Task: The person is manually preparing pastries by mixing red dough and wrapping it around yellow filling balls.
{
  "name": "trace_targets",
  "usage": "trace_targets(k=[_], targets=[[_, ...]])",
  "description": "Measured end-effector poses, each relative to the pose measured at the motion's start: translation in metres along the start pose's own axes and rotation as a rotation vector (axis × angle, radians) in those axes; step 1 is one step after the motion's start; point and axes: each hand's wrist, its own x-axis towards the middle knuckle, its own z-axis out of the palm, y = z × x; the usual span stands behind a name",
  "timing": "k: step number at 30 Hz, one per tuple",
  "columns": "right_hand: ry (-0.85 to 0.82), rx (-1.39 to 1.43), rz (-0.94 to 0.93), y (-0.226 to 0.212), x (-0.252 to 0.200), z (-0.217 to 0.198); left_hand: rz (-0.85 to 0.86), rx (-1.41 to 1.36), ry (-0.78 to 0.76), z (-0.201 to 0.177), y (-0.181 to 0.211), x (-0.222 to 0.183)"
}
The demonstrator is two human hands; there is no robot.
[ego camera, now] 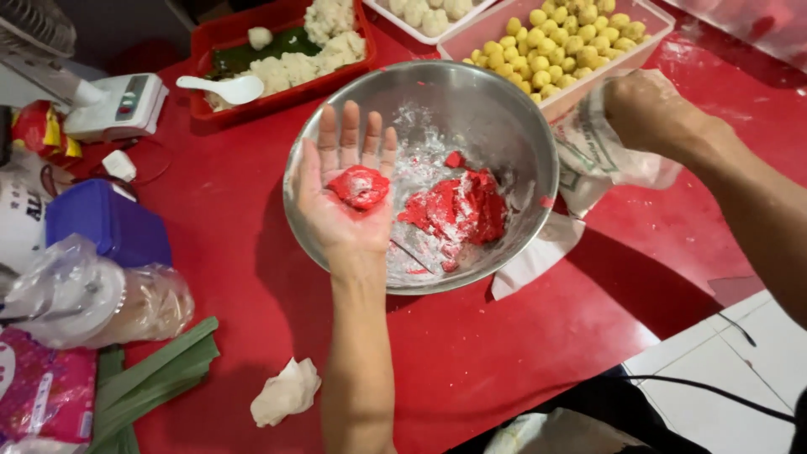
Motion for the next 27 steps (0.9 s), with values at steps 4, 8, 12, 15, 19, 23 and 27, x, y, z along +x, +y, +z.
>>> trace_targets(k=[4,8,12,15,19,23,27], targets=[[0.066,-0.013,-0.091,-0.118,0.033,-0.079,-0.007,-0.033,0.091,-0.001,-0.002,0.001],[0.160,1.044,-0.431,-0.153,0.032,-0.116,-0.018,0.011,0.040,-0.008,-0.006,0.003],[0.068,0.792,-0.386,-0.276,-0.058,-0.252,-0.025,0.007,0.029,-0.011,-0.008,0.003],[0.093,0.580,-0.496,-0.337,-0.088,-0.285,-0.061,-0.013,0.116,-0.012,-0.009,0.002],[0.246,0.681,-0.987,-0.390,-0.082,-0.261,-0.091,0.006,0.107,-0.009,-0.005,0.001],[0.180,0.684,-1.124,-0.411,-0.084,-0.232,-0.098,-0.064,-0.040,-0.047,-0.006,0.009],[0.118,0.761,-1.124,-0.402,-0.082,-0.233,-0.042,-0.068,-0.078,-0.060,-0.010,0.020]])
